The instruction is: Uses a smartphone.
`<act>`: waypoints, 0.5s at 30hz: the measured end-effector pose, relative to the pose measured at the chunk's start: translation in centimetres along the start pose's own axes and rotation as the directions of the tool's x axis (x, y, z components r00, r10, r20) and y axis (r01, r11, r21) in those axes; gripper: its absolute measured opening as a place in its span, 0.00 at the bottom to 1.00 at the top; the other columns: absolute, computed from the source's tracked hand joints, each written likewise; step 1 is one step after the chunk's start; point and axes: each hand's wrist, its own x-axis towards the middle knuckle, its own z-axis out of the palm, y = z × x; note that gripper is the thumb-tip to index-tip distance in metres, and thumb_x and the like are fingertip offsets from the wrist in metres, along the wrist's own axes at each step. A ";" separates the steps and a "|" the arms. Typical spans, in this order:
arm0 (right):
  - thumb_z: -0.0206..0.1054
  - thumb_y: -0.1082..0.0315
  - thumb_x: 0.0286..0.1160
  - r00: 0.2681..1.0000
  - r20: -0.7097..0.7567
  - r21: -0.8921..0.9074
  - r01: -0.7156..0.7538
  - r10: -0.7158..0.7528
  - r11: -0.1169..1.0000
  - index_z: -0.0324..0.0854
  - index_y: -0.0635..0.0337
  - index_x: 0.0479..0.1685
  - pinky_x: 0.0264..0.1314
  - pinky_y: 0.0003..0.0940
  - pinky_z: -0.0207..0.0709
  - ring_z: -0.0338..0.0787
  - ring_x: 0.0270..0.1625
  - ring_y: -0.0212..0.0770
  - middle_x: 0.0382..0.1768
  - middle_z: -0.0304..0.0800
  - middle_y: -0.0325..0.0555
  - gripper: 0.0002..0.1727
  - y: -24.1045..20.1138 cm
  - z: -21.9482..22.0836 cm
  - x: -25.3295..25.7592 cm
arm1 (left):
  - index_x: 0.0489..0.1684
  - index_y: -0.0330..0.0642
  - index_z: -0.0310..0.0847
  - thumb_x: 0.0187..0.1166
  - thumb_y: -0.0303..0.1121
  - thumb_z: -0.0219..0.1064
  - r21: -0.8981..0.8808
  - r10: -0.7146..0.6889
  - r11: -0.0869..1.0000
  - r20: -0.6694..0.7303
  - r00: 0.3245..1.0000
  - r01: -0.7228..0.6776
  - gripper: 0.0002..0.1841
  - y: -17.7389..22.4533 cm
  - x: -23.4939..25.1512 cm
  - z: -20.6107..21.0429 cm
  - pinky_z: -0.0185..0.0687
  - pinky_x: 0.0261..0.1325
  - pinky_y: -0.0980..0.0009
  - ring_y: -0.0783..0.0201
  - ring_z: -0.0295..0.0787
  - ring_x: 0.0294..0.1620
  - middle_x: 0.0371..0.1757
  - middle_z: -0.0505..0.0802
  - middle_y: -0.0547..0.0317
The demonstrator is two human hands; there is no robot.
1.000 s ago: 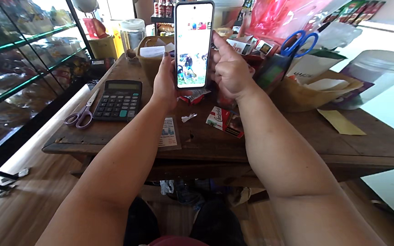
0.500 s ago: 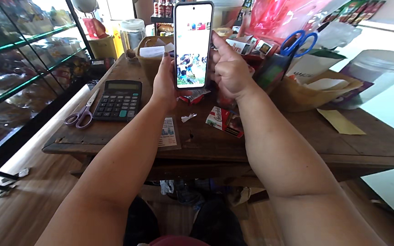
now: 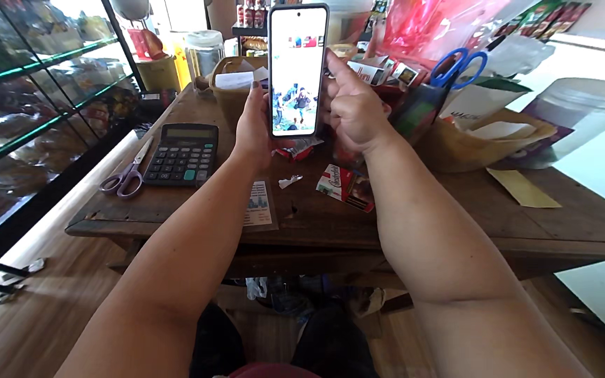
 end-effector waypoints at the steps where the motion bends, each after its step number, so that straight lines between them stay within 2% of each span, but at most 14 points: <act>1: 0.46 0.81 0.63 1.000 0.001 0.004 0.000 0.000 1.000 0.34 0.60 0.96 0.73 0.42 0.83 0.86 0.73 0.43 0.79 0.78 0.53 0.50 0.0 0.0 0.0 | 0.71 0.50 0.74 0.91 0.60 0.20 -0.005 -0.002 1.000 -0.002 1.000 0.002 0.38 0.0 0.0 0.0 0.88 0.33 0.62 0.57 0.93 0.48 0.56 0.92 0.54; 15: 0.46 0.82 0.63 1.000 -0.012 0.023 -0.010 0.011 1.000 0.35 0.59 0.97 0.73 0.42 0.83 0.85 0.74 0.44 0.79 0.77 0.53 0.50 -0.1 0.1 0.0 | 0.70 0.50 0.74 0.91 0.60 0.19 0.006 0.009 1.000 0.005 1.000 -0.009 0.38 -0.1 0.1 -0.1 0.88 0.30 0.63 0.56 0.93 0.47 0.57 0.92 0.54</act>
